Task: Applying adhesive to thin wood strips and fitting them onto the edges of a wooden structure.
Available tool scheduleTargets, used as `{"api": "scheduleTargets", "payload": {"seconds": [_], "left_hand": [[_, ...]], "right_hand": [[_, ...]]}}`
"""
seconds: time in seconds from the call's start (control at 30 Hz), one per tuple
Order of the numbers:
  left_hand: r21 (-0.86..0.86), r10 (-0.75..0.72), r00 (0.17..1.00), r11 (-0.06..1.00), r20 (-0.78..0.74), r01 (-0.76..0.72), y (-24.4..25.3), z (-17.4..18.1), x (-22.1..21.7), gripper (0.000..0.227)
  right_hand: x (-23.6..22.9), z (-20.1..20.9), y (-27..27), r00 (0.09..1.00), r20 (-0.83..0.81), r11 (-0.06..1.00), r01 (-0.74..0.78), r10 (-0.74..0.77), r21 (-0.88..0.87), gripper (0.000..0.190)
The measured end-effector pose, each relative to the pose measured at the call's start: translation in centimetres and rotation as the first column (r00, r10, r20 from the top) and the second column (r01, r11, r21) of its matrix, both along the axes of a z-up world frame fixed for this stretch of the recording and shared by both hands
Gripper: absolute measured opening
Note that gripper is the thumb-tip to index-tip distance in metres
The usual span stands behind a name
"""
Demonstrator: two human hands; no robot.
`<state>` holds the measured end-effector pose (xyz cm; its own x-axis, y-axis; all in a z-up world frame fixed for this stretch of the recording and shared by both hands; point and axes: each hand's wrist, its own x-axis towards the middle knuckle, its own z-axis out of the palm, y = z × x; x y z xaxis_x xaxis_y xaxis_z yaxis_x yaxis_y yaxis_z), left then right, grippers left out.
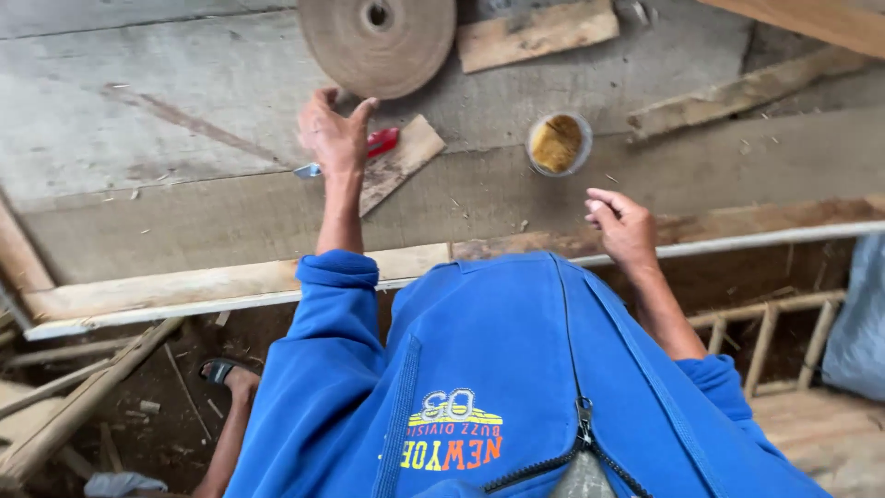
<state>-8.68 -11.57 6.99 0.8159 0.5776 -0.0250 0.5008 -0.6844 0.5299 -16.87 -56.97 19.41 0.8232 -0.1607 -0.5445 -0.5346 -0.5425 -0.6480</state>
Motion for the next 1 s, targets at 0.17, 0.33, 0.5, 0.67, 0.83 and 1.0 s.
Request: {"api": "scheduleTargets", "payload": {"seconds": [0.17,0.33,0.5,0.67,0.83,1.0], "left_hand": [[-0.081,-0.016,0.974,0.997,-0.226,-0.002,-1.3,4.2,0.5,0.036],[-0.035,-0.042,0.964,0.999,-0.263,0.034,-0.7,3.7,0.4,0.016],[-0.018,-0.097,0.964,0.995,-0.247,0.095,-0.3,3.4,0.1,0.011],[0.087,-0.119,0.962,0.986,-0.247,0.144,2.3,1.5,-0.5,0.016],[0.075,-0.094,0.944,0.989,-0.318,0.124,6.0,3.4,-0.8,0.021],[-0.167,-0.088,0.911,0.986,-0.402,0.021,9.9,2.7,-2.3,0.017]], "right_hand": [[-2.8,1.8,0.7,0.999,0.035,0.998,-0.030,0.032,-0.053,0.027],[-4.6,2.0,2.0,0.987,0.101,0.990,-0.118,0.126,-0.080,0.028],[-3.7,2.3,6.1,0.939,0.172,0.953,-0.285,0.299,-0.100,0.028],[-0.8,1.1,10.4,0.806,0.322,0.861,-0.503,0.497,-0.069,0.026],[2.1,-0.9,13.1,0.769,0.321,0.810,-0.586,0.553,0.009,0.024],[5.1,-0.6,19.0,0.542,0.386,0.619,-0.778,0.746,-0.104,0.031]]}}
